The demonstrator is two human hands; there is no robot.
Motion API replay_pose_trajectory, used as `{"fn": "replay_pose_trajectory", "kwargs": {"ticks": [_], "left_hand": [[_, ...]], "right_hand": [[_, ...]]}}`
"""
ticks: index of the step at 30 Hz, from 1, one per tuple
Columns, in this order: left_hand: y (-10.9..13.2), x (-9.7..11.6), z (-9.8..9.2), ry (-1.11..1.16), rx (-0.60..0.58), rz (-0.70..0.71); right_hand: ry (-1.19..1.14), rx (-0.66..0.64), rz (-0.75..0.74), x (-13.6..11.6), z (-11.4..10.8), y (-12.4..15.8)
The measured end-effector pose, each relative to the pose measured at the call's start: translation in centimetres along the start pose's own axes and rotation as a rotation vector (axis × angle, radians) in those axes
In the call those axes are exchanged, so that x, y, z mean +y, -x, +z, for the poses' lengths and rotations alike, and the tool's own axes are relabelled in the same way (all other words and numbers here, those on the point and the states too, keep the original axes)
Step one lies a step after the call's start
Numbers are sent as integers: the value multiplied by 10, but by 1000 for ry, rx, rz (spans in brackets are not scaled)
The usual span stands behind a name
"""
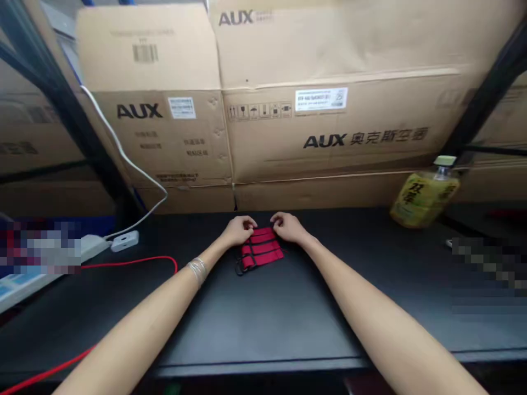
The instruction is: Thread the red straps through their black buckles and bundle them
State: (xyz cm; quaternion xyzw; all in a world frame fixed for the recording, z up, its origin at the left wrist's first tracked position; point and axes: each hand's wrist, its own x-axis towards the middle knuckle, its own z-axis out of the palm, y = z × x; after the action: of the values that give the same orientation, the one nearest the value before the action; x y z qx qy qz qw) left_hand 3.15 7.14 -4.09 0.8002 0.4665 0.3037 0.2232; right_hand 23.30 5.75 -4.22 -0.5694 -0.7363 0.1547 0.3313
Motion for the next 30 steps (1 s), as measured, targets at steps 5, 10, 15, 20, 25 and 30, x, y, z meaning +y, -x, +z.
{"fn": "replay_pose_trajectory", "kwargs": {"ticks": [5, 10, 15, 20, 25, 30], "left_hand": [[3, 2, -1, -21, 15, 14], [5, 4, -2, -31, 30, 29], [6, 4, 0, 34, 77, 39], [6, 3, 0, 14, 107, 28], [5, 0, 0, 13, 115, 27], [5, -1, 2, 22, 135, 25]], "right_hand": [[9, 13, 106, 9, -8, 0], [-40, 52, 159, 19, -9, -2], [-14, 53, 115, 12, -5, 1], [7, -56, -32, -11, 4, 7], [112, -72, -62, -27, 13, 8], [33, -38, 17, -25, 11, 8]]}}
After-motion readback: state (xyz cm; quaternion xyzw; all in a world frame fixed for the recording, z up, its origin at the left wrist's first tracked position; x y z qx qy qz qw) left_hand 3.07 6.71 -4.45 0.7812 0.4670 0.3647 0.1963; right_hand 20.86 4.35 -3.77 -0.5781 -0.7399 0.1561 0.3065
